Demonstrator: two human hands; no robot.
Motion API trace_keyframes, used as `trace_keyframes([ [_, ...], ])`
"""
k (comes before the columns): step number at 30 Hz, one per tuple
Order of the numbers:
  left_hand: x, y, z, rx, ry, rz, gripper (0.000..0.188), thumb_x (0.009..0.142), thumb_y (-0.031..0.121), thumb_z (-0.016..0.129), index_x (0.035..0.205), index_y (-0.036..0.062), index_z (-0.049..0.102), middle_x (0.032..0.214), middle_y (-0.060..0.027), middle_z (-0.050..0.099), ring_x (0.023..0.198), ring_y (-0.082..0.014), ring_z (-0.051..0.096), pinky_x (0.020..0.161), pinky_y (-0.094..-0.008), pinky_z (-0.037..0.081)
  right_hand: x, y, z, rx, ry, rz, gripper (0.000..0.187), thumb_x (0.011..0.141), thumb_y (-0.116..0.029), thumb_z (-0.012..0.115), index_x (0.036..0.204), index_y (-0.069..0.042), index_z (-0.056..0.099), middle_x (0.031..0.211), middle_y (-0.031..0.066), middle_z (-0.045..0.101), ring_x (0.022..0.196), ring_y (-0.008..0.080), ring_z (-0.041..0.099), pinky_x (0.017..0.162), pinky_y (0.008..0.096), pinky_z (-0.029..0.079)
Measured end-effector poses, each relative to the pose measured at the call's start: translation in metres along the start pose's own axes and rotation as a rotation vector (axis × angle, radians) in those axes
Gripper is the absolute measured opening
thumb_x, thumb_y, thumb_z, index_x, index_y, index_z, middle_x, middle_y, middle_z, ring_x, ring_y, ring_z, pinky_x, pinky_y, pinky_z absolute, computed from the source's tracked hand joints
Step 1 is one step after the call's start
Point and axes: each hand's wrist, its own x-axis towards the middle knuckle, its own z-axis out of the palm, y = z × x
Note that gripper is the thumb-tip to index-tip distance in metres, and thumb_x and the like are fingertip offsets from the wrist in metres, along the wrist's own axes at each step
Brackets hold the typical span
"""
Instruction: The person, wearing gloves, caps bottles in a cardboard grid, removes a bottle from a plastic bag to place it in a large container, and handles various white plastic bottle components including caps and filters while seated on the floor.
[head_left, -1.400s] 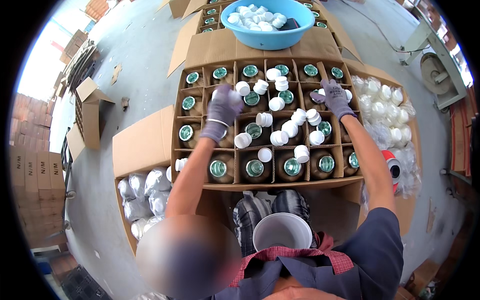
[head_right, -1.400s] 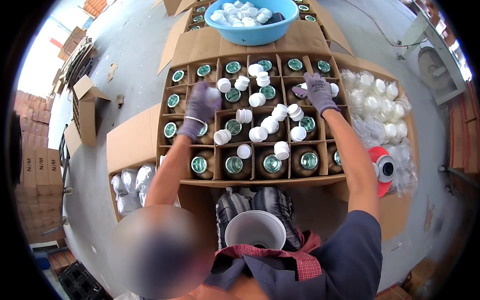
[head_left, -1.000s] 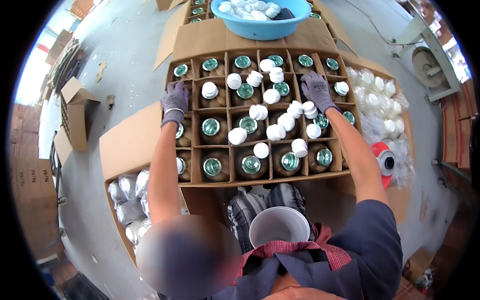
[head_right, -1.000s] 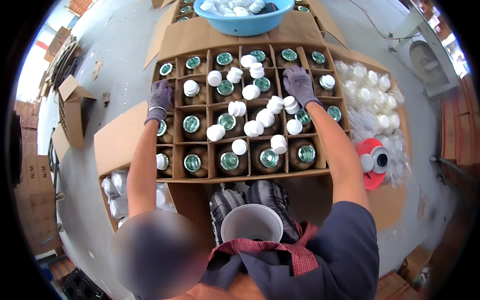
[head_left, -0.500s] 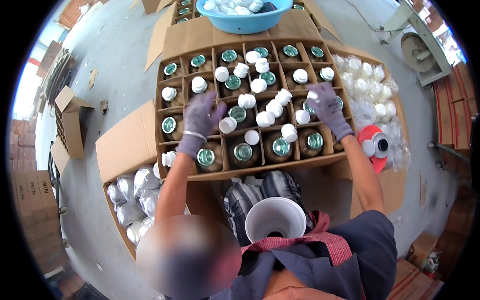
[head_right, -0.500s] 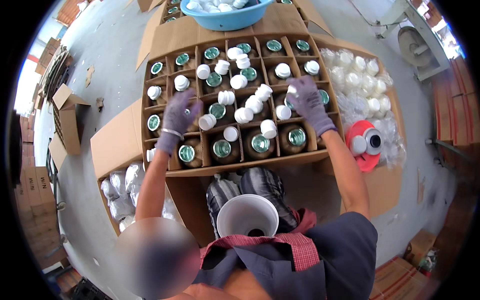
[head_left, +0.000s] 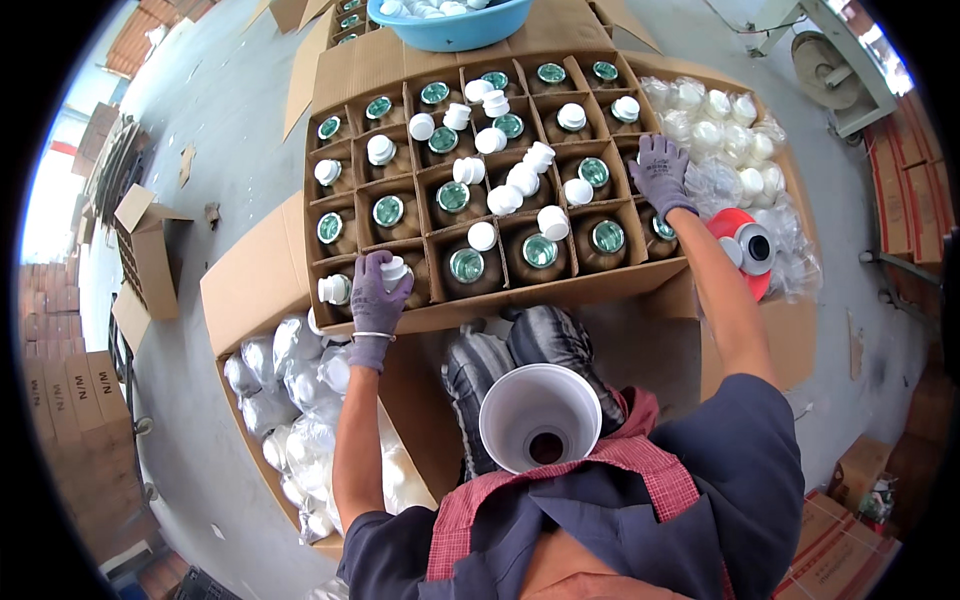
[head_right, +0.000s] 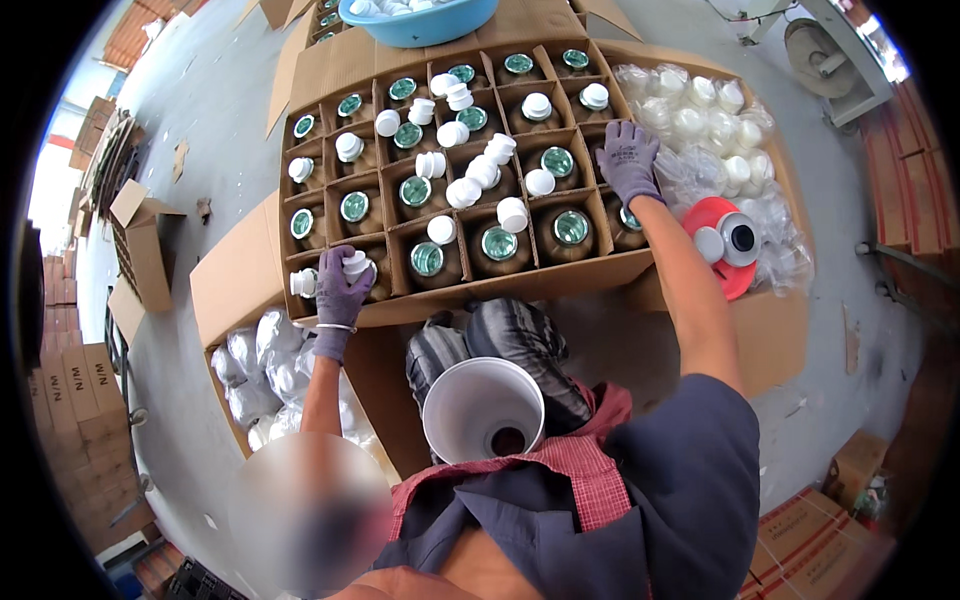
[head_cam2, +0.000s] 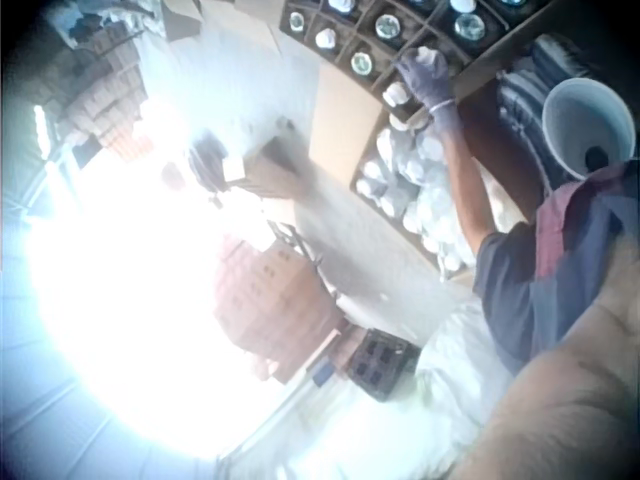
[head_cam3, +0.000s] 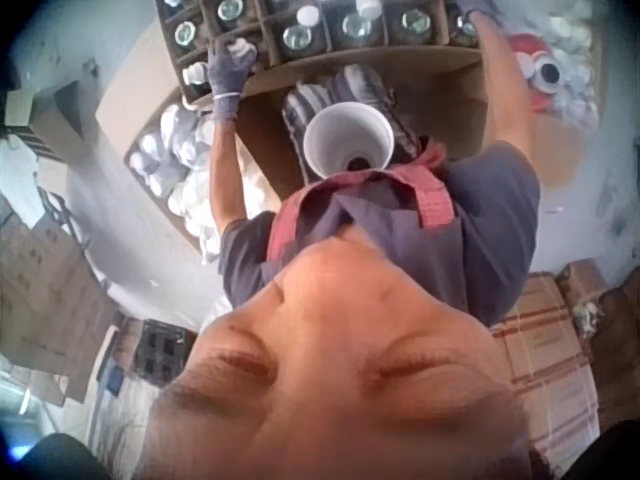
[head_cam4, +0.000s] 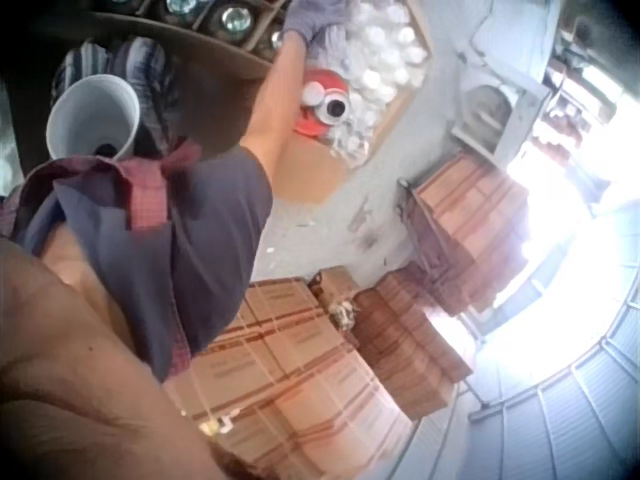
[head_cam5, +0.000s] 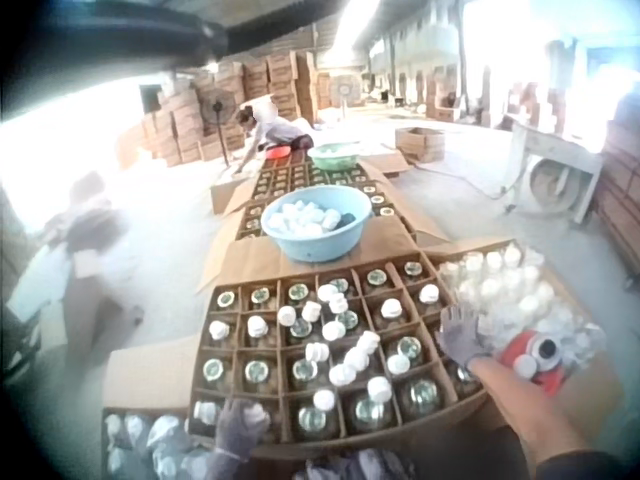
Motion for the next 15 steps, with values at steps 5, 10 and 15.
trace_keyframes([
  [5,0.008,-0.006,0.03,0.281,0.042,0.054,0.041,0.075,0.035,0.075,0.092,0.0052,0.052,0.093,-0.0135,0.057,0.087,-0.0329,0.058,0.074,-0.0452,0.046,-0.003,0.042,0.034,0.306,0.07,-0.025,0.066,0.083,-0.042,0.063,0.138,-0.015,0.039,0.136,0.0105,0.045,0.127,0.0323,0.041,0.1,0.063,0.03],
  [10,-0.004,0.0,0.024,0.496,0.12,0.07,0.06,0.077,0.042,0.072,0.118,0.0057,0.048,0.1,-0.013,0.056,0.093,-0.0312,0.058,0.082,-0.0449,0.046,-0.046,-0.04,-0.04,0.665,0.253,-0.46,0.051,0.082,-0.027,0.066,0.129,-0.014,0.053,0.129,0.0132,0.051,0.115,0.0329,0.053,0.1,0.0476,0.04],
  [15,-0.007,0.006,0.023,0.534,-0.17,-0.029,0.068,0.079,0.041,0.07,0.129,0.0043,0.044,0.107,-0.0152,0.055,0.1,-0.0327,0.057,0.086,-0.045,0.046,-0.048,-0.06,-0.047,0.507,0.083,-0.559,0.04,0.078,-0.018,0.067,0.118,-0.015,0.059,0.114,0.0094,0.058,0.111,0.0321,0.054,0.096,0.0442,0.044],
])
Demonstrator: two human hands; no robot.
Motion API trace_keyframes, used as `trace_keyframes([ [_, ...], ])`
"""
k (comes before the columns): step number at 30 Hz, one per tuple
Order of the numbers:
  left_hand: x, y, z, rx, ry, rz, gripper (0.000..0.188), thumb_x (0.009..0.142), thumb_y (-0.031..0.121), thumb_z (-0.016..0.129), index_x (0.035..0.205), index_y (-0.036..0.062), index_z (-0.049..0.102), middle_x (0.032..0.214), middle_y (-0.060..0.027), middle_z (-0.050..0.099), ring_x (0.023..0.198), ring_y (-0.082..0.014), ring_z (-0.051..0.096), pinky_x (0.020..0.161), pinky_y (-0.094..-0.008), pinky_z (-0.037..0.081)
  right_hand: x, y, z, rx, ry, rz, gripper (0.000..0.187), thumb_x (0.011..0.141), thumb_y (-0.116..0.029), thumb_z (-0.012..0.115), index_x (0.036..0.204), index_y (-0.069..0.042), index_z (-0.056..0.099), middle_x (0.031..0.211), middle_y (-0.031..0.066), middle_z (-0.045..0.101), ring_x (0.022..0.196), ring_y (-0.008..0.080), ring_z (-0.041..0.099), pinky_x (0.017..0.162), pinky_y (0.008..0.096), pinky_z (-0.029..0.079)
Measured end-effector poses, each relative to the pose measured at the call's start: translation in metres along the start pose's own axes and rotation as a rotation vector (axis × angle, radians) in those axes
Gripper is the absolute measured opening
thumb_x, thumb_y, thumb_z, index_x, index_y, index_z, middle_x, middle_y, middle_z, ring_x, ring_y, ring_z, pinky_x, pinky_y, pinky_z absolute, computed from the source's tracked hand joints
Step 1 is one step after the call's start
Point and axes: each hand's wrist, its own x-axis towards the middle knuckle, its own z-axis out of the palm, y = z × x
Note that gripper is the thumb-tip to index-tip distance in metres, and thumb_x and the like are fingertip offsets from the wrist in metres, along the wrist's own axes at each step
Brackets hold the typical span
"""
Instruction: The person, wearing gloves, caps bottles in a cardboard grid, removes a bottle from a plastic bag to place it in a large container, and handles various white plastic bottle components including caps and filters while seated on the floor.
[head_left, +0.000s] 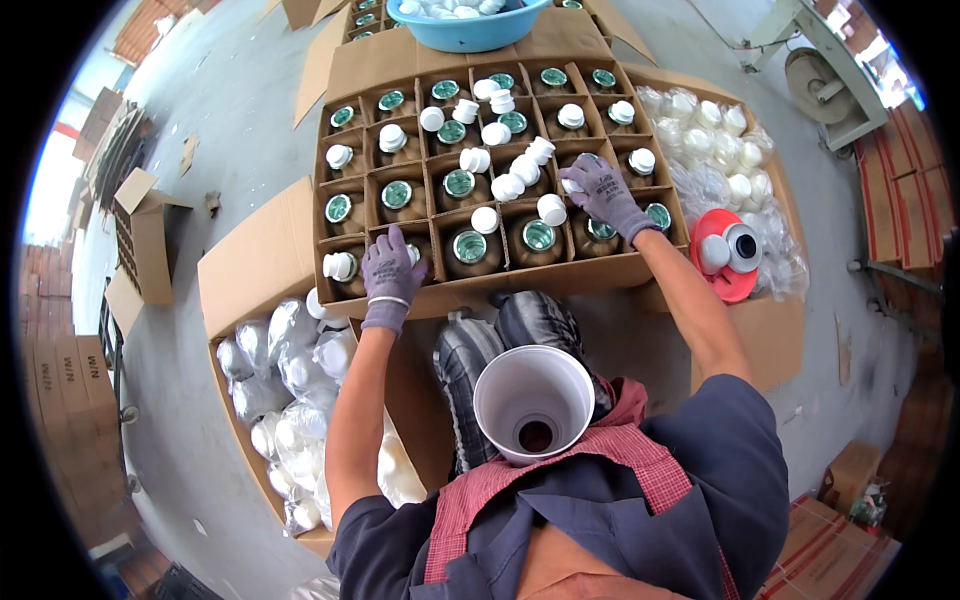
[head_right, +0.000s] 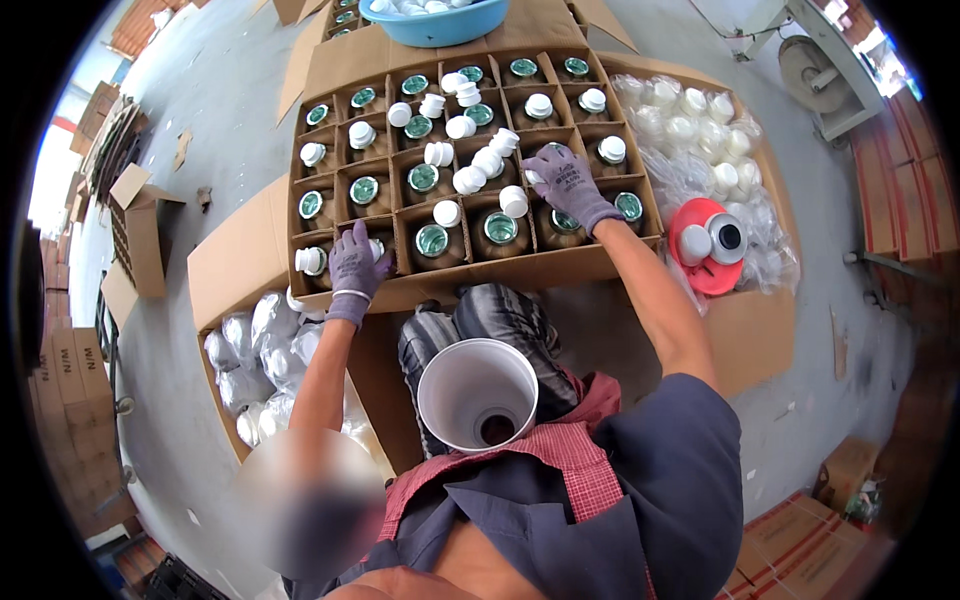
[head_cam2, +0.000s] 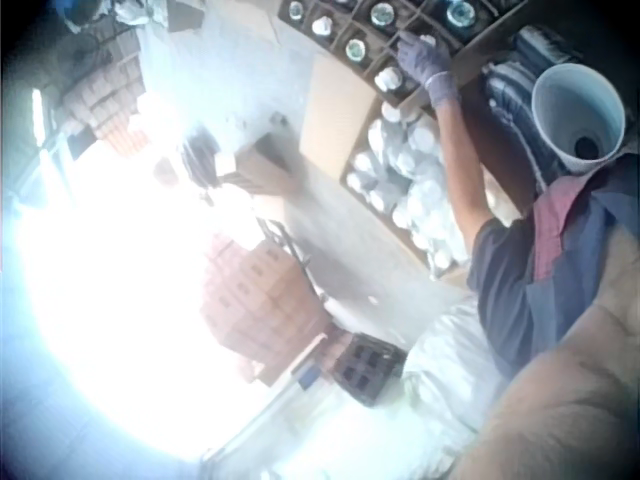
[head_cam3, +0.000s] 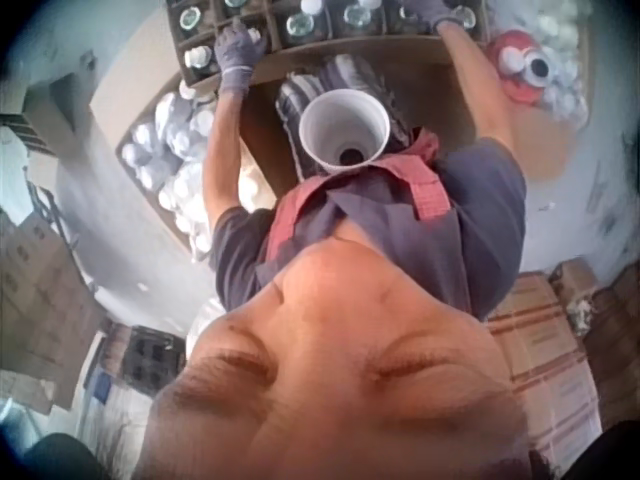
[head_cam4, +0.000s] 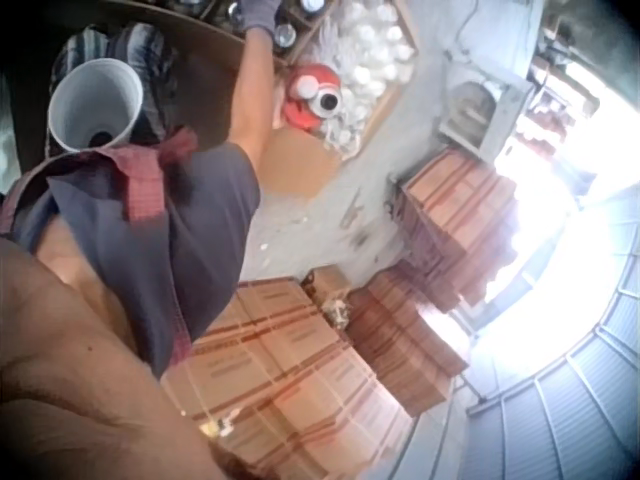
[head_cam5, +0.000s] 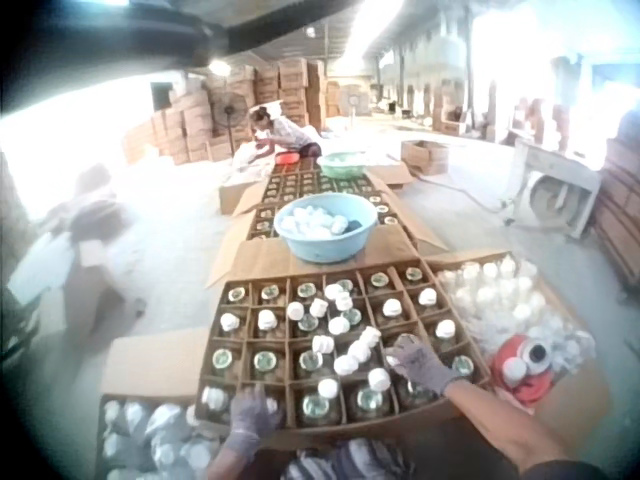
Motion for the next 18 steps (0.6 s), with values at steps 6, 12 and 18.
trace_keyframes([
  [6,0.011,0.014,-0.002,0.13,-0.072,-0.094,0.045,0.083,0.036,0.065,0.114,0.0059,0.053,0.106,-0.0148,0.058,0.096,-0.0332,0.059,0.082,-0.0471,0.047,-0.027,-0.018,-0.034,0.114,0.083,0.189,0.035,0.076,-0.024,0.068,0.108,-0.013,0.061,0.1,0.0134,0.058,0.092,0.0311,0.061,0.083,0.0438,0.05],
  [12,0.028,0.092,-0.012,-0.227,0.118,0.158,0.047,0.083,0.031,0.065,0.127,0.0172,0.054,0.099,-0.0124,0.061,0.091,-0.032,0.06,0.08,-0.0454,0.047,-0.061,-0.052,-0.005,-0.314,-0.139,0.362,0.062,0.083,-0.047,0.062,0.131,-0.012,0.048,0.114,0.0121,0.053,0.102,0.0288,0.057,0.079,0.0455,0.046],
  [18,0.041,0.111,-0.015,-0.067,0.19,0.223,0.035,0.081,0.032,0.066,0.111,0.0172,0.056,0.091,-0.0091,0.06,0.086,-0.0285,0.061,0.075,-0.0449,0.048,-0.032,-0.051,-0.018,-0.381,-0.431,0.468,0.068,0.08,-0.05,0.065,0.133,-0.012,0.045,0.119,0.0092,0.054,0.106,0.0267,0.057,0.079,0.0494,0.045],
])
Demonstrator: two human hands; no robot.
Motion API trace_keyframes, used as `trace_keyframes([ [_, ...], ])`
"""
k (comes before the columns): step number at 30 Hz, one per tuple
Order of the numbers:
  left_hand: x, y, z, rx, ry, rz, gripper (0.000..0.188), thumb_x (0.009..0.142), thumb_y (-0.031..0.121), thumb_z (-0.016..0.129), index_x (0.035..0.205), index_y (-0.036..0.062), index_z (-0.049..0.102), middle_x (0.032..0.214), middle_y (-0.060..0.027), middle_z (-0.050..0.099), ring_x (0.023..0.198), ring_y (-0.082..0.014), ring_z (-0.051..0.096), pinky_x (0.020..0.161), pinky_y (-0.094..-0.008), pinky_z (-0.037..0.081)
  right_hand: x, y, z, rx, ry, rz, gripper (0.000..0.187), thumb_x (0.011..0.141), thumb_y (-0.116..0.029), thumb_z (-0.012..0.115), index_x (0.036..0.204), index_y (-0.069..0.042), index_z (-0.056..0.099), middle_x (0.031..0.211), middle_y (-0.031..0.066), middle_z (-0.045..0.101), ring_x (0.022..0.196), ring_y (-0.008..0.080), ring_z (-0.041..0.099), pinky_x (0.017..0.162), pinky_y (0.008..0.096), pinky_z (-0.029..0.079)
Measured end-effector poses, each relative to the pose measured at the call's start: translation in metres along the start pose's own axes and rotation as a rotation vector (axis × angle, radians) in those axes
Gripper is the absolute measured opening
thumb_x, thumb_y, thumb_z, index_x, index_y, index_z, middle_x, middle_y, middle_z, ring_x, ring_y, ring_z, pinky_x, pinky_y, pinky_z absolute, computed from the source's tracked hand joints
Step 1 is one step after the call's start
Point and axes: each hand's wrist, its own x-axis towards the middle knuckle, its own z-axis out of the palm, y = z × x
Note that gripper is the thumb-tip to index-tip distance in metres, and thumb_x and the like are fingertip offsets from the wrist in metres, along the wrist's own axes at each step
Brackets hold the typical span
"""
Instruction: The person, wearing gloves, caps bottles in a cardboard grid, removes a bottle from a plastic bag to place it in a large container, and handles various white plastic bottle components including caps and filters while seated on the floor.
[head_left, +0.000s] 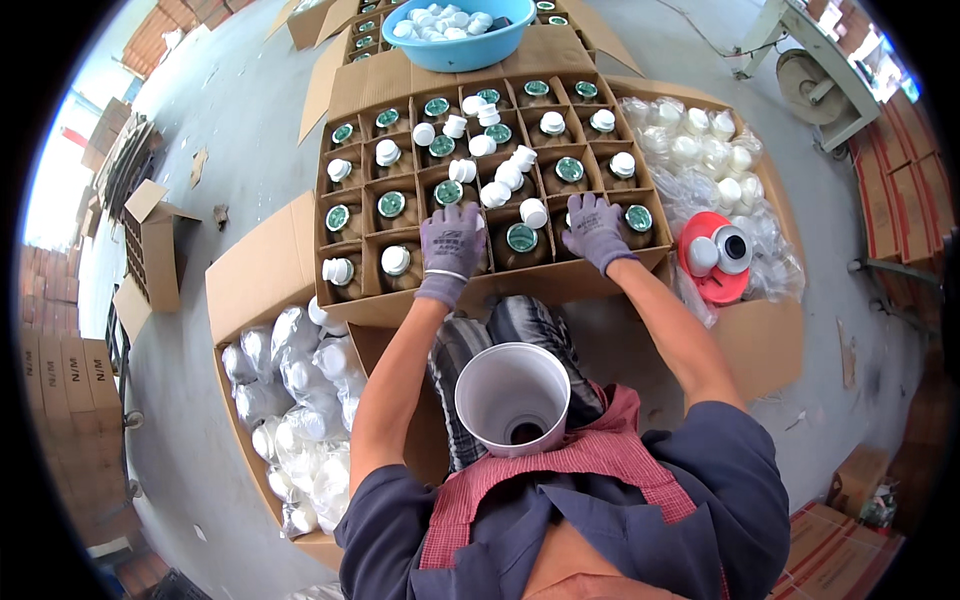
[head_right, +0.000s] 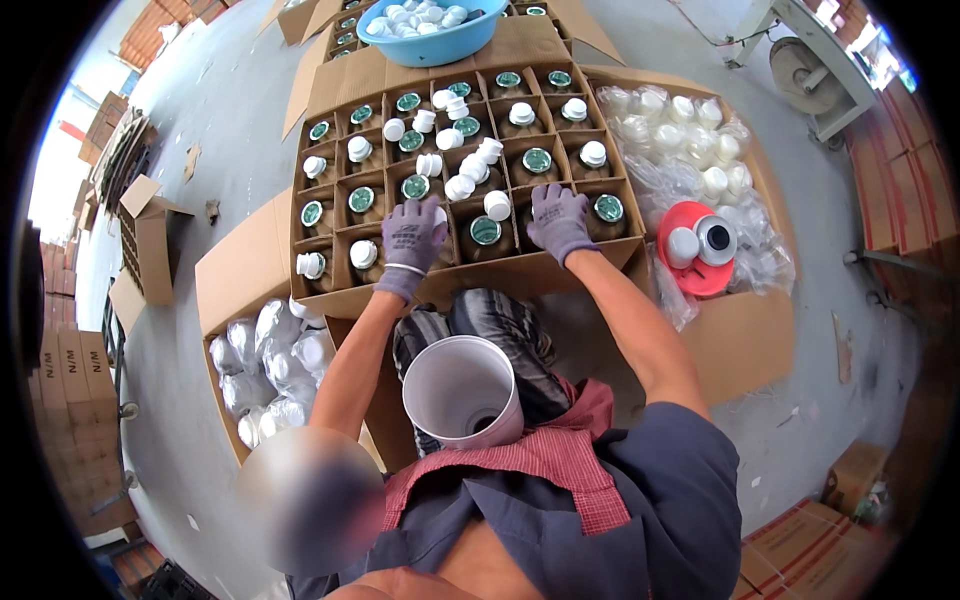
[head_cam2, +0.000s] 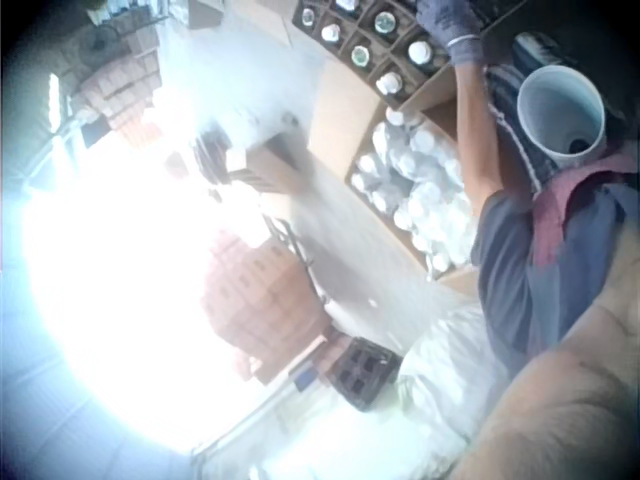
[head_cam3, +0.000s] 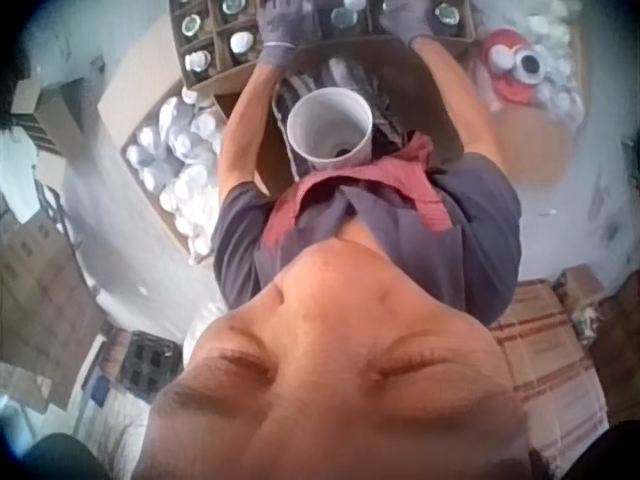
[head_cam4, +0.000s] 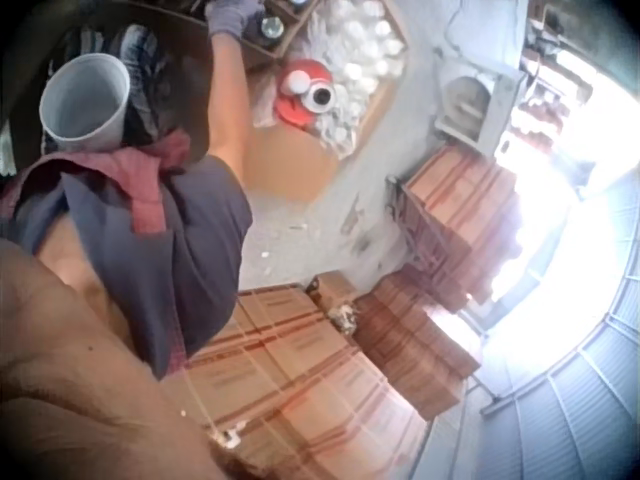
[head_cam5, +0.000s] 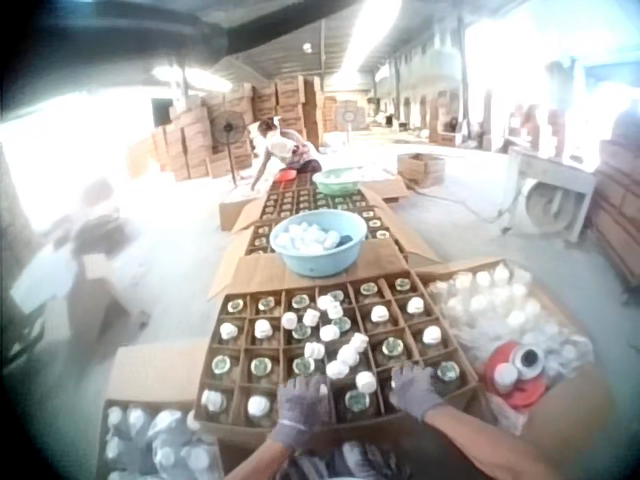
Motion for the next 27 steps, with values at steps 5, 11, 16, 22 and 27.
trace_keyframes([
  [5,-0.036,-0.013,-0.011,0.044,-0.269,-0.184,0.032,0.088,0.039,0.059,0.098,0.0093,0.055,0.086,-0.0157,0.067,0.079,-0.0306,0.068,0.069,-0.0484,0.049,-0.003,-0.009,-0.009,0.251,0.328,-0.306,0.052,0.08,-0.038,0.066,0.126,-0.017,0.054,0.123,0.0084,0.054,0.114,0.0287,0.054,0.085,0.049,0.045],
  [11,0.009,0.01,-0.015,0.014,-0.548,-0.371,0.034,0.09,0.035,0.052,0.107,0.008,0.064,0.094,-0.0147,0.072,0.09,-0.032,0.07,0.072,-0.0487,0.052,0.015,-0.039,-0.006,0.191,0.45,-0.421,0.022,0.079,-0.018,0.065,0.1,-0.018,0.066,0.104,0.0105,0.055,0.097,0.0285,0.059,0.076,0.0403,0.051],
  [16,0.023,0.003,0.002,0.048,-0.561,-0.431,0.029,0.09,0.031,0.051,0.094,0.0123,0.073,0.103,-0.0133,0.072,0.094,-0.031,0.07,0.077,-0.0477,0.052,-0.005,-0.063,-0.019,0.414,0.326,-0.486,0.032,0.082,-0.029,0.064,0.11,-0.015,0.059,0.107,0.0142,0.055,0.096,0.0323,0.06,0.081,0.045,0.049],
  [22,-0.03,-0.105,-0.044,0.203,-0.047,-0.382,0.021,0.082,0.029,0.062,0.088,0.0092,0.061,0.084,-0.013,0.064,0.085,-0.0327,0.065,0.072,-0.0451,0.052,-0.018,-0.083,0.015,0.107,0.451,-0.306,0.066,0.086,-0.047,0.058,0.136,-0.007,0.043,0.118,0.0099,0.053,0.114,0.0243,0.049,0.091,0.0431,0.04],
  [27,-0.109,-0.224,-0.03,0.189,-0.117,-0.452,0.028,0.088,0.035,0.057,0.108,0.0165,0.063,0.097,-0.0124,0.063,0.091,-0.0336,0.061,0.082,-0.0497,0.047,0.002,-0.096,0.006,0.304,0.368,-0.342,0.058,0.087,-0.043,0.058,0.13,-0.006,0.047,0.112,0.0116,0.056,0.106,0.0256,0.056,0.088,0.0419,0.037],
])
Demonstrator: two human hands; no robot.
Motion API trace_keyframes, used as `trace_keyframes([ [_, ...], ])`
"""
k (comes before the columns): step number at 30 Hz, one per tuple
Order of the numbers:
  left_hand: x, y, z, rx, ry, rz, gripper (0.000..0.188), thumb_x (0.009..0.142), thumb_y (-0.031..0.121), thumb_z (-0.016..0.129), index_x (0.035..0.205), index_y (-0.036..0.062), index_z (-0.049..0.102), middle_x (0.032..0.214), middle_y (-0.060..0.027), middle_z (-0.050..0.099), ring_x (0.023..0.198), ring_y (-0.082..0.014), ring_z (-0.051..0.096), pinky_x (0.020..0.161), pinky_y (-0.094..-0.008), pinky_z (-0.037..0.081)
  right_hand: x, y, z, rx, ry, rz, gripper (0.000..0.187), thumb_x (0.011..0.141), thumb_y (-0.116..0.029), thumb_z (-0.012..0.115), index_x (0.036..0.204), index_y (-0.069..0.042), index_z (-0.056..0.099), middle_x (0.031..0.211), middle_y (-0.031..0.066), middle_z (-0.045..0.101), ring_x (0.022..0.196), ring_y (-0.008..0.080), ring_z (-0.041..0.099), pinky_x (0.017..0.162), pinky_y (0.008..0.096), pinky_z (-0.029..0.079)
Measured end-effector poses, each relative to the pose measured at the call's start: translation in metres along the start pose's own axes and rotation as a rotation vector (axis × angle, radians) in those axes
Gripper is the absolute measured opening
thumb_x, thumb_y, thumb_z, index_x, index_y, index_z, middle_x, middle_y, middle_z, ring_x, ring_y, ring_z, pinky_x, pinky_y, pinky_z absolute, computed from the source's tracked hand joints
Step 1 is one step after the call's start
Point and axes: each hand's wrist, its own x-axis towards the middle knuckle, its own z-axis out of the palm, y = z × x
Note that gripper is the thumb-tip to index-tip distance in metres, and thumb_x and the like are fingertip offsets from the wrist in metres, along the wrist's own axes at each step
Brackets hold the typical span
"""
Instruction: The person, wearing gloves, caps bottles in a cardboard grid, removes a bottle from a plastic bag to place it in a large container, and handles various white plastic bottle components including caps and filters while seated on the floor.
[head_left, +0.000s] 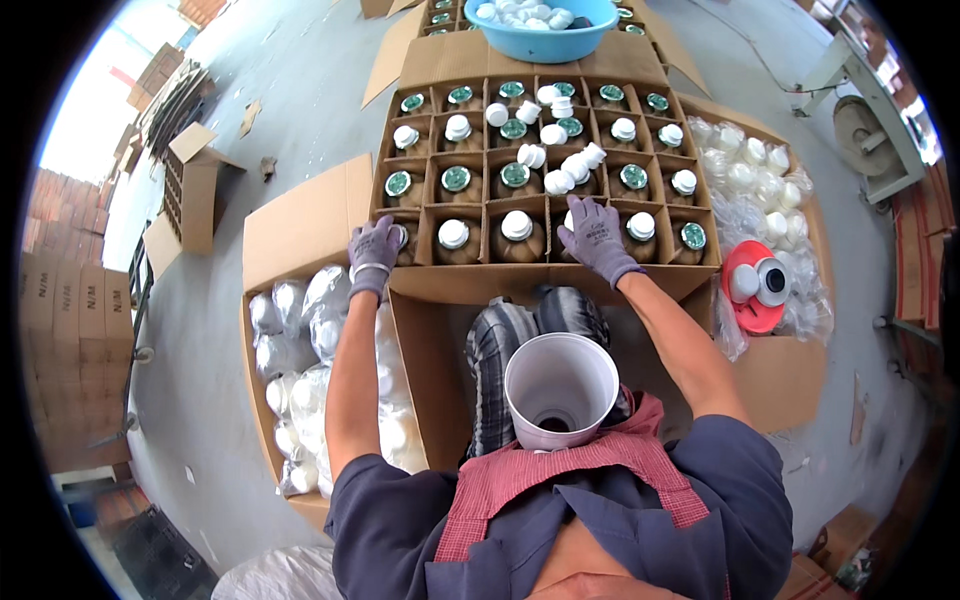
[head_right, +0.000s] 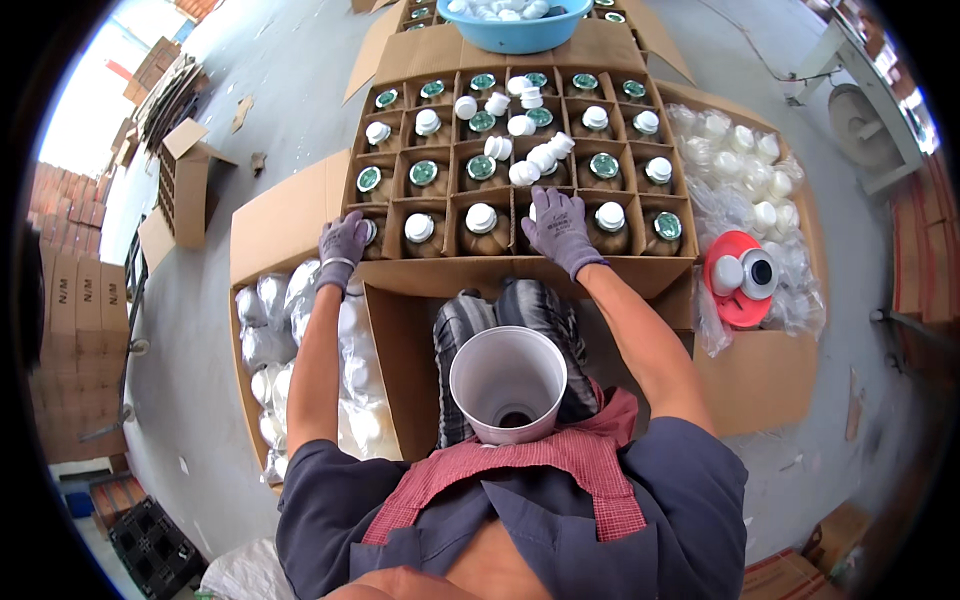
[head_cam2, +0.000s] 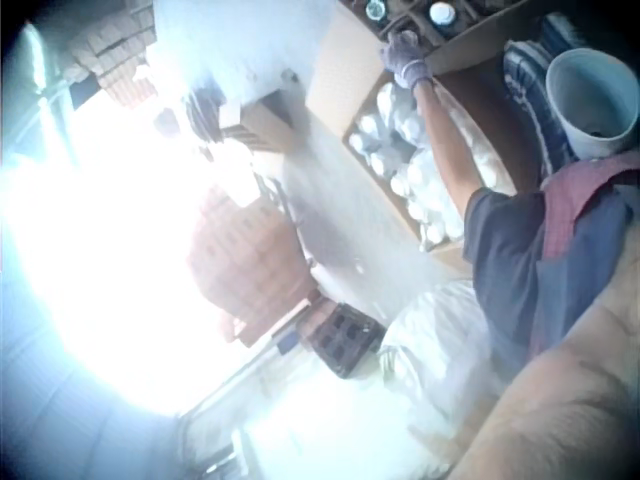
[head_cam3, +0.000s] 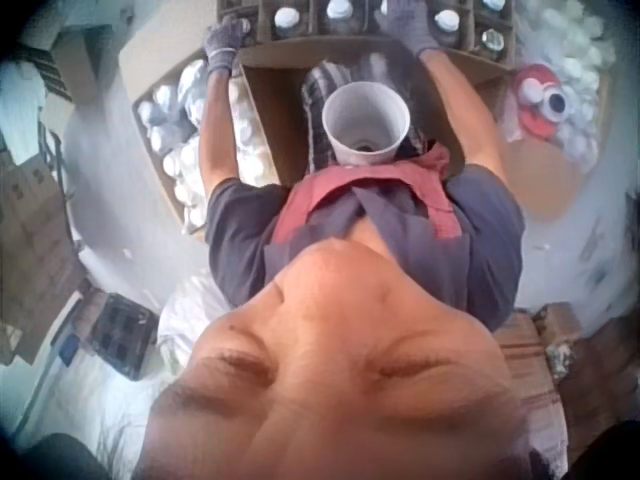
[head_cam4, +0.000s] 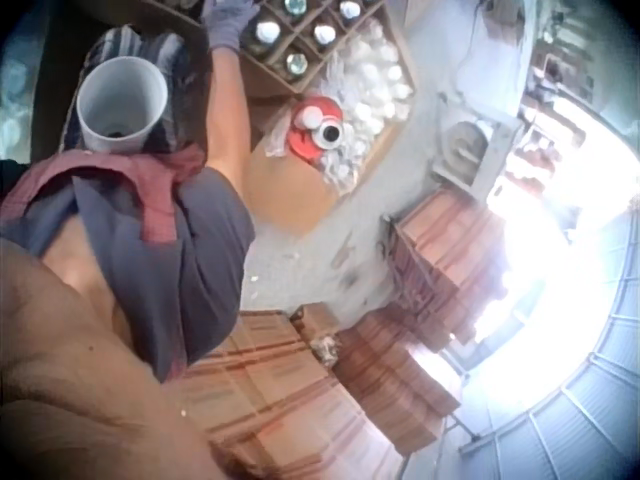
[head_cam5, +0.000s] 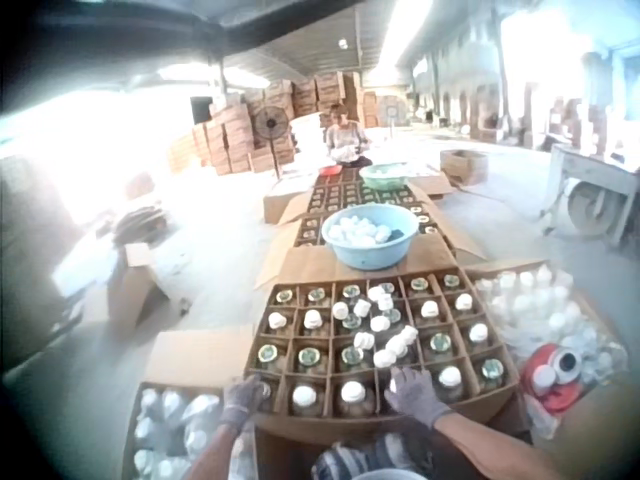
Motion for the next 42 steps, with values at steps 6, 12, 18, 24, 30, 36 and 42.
trace_keyframes([
  [6,0.008,0.073,-0.012,0.235,-0.129,-0.161,0.034,0.089,0.044,0.055,0.102,0.0134,0.064,0.105,-0.0161,0.06,0.099,-0.0346,0.058,0.082,-0.0502,0.045,-0.009,0.031,-0.01,0.321,0.06,-0.042,0.046,0.081,-0.033,0.066,0.123,-0.018,0.057,0.11,0.0099,0.055,0.105,0.0277,0.055,0.089,0.0437,0.042],
  [12,0.017,0.059,0.027,0.253,-0.091,-0.081,0.035,0.091,0.035,0.054,0.108,0.0065,0.06,0.114,-0.017,0.055,0.101,-0.0354,0.059,0.08,-0.0526,0.047,0.057,0.025,-0.037,-0.119,0.219,-0.156,0.039,0.074,-0.022,0.071,0.113,-0.024,0.065,0.127,0.0091,0.053,0.124,0.0314,0.043,0.104,0.0458,0.033],
  [18,0.025,0.06,0.018,0.296,-0.286,-0.096,0.031,0.092,0.029,0.049,0.113,0.0088,0.06,0.117,-0.017,0.055,0.106,-0.0347,0.058,0.083,-0.0531,0.047,0.053,0.061,-0.054,0.348,0.186,-0.174,0.037,0.075,-0.019,0.066,0.111,-0.011,0.059,0.107,0.0167,0.062,0.101,0.0315,0.061,0.092,0.045,0.046],
  [24,0.016,0.141,-0.03,-0.067,0.123,0.235,0.017,0.081,0.022,0.061,0.093,0.0116,0.065,0.096,-0.0122,0.062,0.091,-0.0334,0.06,0.08,-0.0491,0.046,-0.057,0.191,-0.064,-0.032,-0.084,0.434,0.037,0.087,-0.036,0.052,0.11,-0.007,0.057,0.104,0.0194,0.065,0.098,0.0344,0.066,0.082,0.049,0.052],
  [30,-0.003,0.299,-0.004,-0.381,-0.084,0.755,0.052,0.081,0.032,0.068,0.123,0.0065,0.052,0.113,-0.0158,0.057,0.099,-0.0347,0.059,0.082,-0.0452,0.049,-0.067,0.173,-0.07,-0.137,-0.395,0.565,0.046,0.09,-0.042,0.046,0.118,-0.005,0.051,0.104,0.0205,0.067,0.093,0.0339,0.069,0.084,0.0489,0.05],
  [36,0.001,0.334,0.002,-0.122,-0.286,0.692,0.045,0.081,0.036,0.066,0.11,0.0048,0.052,0.108,-0.0174,0.054,0.097,-0.0339,0.06,0.08,-0.0449,0.051,-0.039,0.19,-0.061,-0.234,-0.611,0.572,0.054,0.089,-0.038,0.048,0.125,0.002,0.05,0.113,0.0169,0.068,0.102,0.0319,0.067,0.078,0.0492,0.052],
  [42,-0.008,0.329,0.012,-0.147,-0.141,0.639,0.049,0.074,0.032,0.069,0.111,0.0052,0.052,0.106,-0.0168,0.054,0.094,-0.0331,0.059,0.077,-0.0455,0.05,0.016,0.157,-0.088,-0.337,-0.761,0.301,0.042,0.09,-0.03,0.048,0.124,-0.01,0.064,0.126,0.011,0.064,0.11,0.0304,0.064,0.08,0.0531,0.053],
])
